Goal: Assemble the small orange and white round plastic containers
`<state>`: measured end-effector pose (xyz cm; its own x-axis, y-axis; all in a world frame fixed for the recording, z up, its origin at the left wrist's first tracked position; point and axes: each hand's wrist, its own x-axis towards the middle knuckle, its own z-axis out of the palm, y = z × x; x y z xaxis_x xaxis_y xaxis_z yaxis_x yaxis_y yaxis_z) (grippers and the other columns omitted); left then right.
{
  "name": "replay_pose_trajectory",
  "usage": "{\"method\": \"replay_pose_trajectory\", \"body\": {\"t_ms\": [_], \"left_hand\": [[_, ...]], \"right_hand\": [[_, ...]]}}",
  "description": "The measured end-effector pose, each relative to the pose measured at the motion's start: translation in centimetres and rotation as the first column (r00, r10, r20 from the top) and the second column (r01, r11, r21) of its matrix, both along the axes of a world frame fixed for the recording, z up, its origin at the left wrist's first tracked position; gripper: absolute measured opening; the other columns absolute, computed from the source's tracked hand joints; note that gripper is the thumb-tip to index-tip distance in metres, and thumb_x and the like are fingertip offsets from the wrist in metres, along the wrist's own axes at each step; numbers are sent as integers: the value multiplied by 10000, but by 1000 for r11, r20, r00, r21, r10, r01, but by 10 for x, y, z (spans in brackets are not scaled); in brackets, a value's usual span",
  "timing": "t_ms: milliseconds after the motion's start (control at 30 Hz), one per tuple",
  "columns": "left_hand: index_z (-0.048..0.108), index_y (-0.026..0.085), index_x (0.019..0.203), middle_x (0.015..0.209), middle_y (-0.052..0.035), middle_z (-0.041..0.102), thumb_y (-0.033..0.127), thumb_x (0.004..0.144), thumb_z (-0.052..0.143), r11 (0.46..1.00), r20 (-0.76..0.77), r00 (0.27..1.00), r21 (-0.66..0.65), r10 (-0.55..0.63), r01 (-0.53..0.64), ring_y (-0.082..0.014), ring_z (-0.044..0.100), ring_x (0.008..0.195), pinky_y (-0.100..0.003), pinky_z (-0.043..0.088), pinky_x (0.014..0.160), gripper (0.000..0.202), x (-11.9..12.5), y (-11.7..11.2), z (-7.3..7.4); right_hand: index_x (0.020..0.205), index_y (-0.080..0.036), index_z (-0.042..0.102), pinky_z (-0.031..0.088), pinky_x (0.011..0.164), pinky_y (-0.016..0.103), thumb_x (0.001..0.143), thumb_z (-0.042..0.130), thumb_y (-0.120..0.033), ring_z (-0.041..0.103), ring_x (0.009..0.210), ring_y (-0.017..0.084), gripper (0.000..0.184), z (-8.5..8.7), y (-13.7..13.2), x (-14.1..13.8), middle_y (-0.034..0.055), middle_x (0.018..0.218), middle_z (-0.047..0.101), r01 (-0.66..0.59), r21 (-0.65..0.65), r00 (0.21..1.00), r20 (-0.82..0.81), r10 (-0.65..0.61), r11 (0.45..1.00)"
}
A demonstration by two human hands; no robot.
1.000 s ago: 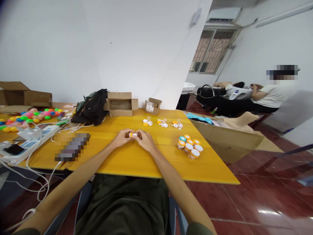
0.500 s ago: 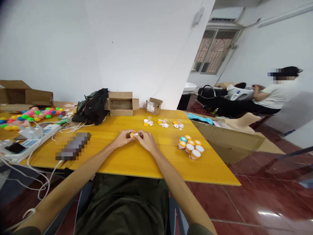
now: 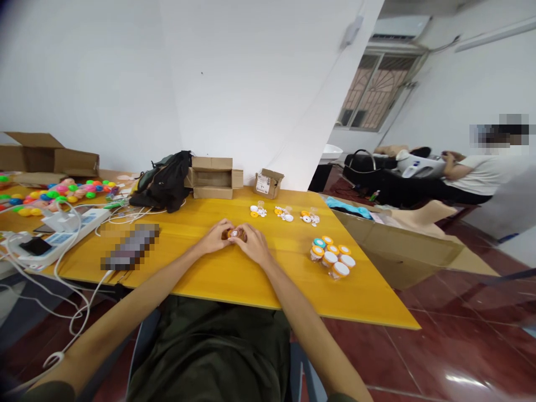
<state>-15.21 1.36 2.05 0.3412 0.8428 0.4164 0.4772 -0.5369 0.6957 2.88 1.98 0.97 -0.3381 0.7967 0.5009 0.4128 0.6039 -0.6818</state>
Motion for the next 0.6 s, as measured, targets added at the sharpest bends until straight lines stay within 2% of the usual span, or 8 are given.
{"method": "replay_pose_trajectory", "body": {"t_ms": [100,267,367,467,600], "left_hand": [[695,185,816,848,-19,606,163,732,691,1000,76,997,-17,0,1,-181,566,844,-307,466,840,86,0,1,0],[717,189,883,898,-27,675,239,707,763,998,261,965,-59,28,-13,-189,591,882,-305,447,845,189,2,2,3],[734,191,946,937,-30,707,279,685,805,994,337,941,-105,30,6,-194,613,902,-310,440,867,284,3,1,4],[752,191,963,966,-38,725,317,676,830,991,386,922,-129,9,44,-203,621,935,-316,433,887,323,4,-1,5],[775,194,951,1035,-57,716,331,646,861,989,440,898,-129,-13,77,-212,611,992,-313,423,893,345,4,-2,5]], "right_hand": [[885,-238,657,498,775,332,806,684,-471,626,790,196,248,-1,2,-1,25,873,698,-89,-50,988,-130,82,995],[862,-229,649,520,693,312,765,718,-552,624,784,188,345,-6,8,-4,26,858,684,-162,-248,913,-405,50,955],[886,-232,670,545,647,292,721,770,-573,640,822,191,392,-9,7,-5,33,892,693,-339,-398,835,-544,78,853],[910,-237,704,578,714,299,682,833,-530,650,855,177,393,-8,4,-6,34,957,713,-496,-464,751,-653,95,734],[920,-250,729,577,748,281,619,899,-473,647,831,144,411,-3,-2,-7,18,1001,723,-579,-480,671,-739,51,659]]}}
